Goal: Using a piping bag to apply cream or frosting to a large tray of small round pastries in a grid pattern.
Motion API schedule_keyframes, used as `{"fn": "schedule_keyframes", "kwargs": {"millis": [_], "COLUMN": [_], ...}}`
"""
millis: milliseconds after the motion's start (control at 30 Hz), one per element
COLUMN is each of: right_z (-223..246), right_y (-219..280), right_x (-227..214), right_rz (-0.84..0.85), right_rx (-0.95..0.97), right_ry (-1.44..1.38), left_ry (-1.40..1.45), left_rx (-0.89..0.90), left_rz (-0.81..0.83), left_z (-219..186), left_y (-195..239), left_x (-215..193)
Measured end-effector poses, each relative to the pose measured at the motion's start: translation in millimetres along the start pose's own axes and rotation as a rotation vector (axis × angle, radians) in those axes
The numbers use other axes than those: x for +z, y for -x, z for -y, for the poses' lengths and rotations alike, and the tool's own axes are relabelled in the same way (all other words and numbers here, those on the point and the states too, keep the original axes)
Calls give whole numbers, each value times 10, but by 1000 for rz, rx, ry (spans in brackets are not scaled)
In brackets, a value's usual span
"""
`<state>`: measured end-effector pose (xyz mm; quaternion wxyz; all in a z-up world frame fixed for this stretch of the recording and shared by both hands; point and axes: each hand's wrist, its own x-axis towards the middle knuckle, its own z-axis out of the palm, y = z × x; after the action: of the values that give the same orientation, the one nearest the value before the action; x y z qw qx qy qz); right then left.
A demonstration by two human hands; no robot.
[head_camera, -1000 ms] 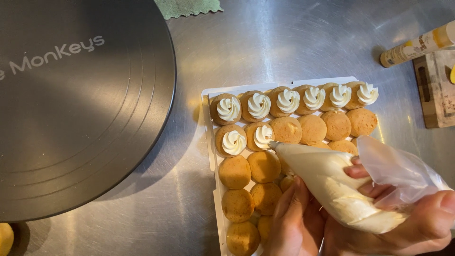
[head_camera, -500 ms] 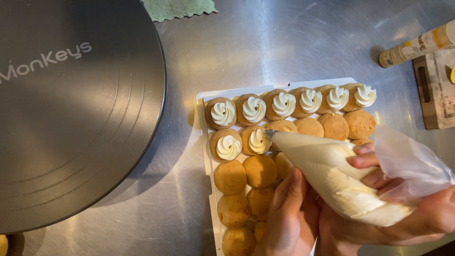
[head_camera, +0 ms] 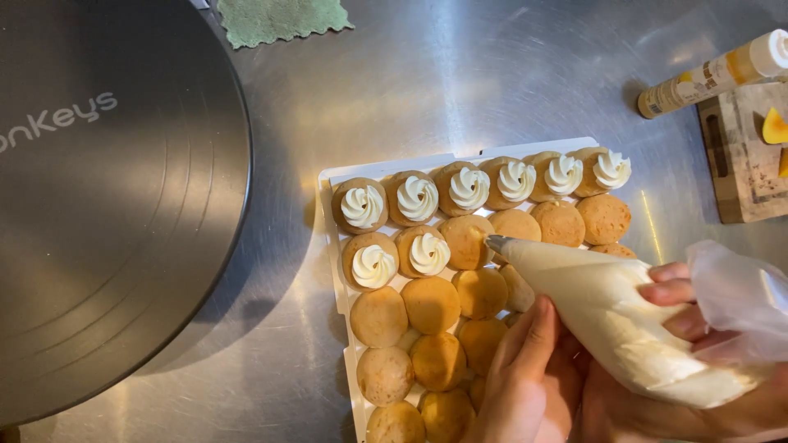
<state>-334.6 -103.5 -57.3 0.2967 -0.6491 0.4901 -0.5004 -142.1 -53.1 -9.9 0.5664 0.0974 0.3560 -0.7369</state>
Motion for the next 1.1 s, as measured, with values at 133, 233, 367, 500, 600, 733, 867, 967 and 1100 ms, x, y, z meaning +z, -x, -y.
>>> {"fn": "schedule_keyframes", "kwargs": {"millis": [133,233,367,500,600,733,867,967,1100], "right_z": [992,607,-279,198,492,1106,1002,1089,1397], "right_y": [-152,95,2,-88,-201,-83,-93,-39,-104], "right_x": [677,818,-436,-129,-83,744,850,1020,1296], "right_rz": [-360,-481,-130,-96,58,-220,-363,-425,-573], "right_rx": [564,102,1066,384,710,461,572,563,568], "right_ry": [321,137,245,242,371,501,446,439,272], "left_ry": [-21,-55,-88,-130,-120,-80,-45,-36,-36], "left_rx": [19,8,-14,14,14,5,-8,-2,19], "left_rz": [109,75,113,118,88,106,24,31,-2], "left_z": [44,17,-36,-92,-118,-142,-144,-120,-106], "left_y": [-107,-126,-102,-74,-44,6,37,37,60], "left_x": [-167,-157,-71,-15,-4,13,-23,-107,-164]}}
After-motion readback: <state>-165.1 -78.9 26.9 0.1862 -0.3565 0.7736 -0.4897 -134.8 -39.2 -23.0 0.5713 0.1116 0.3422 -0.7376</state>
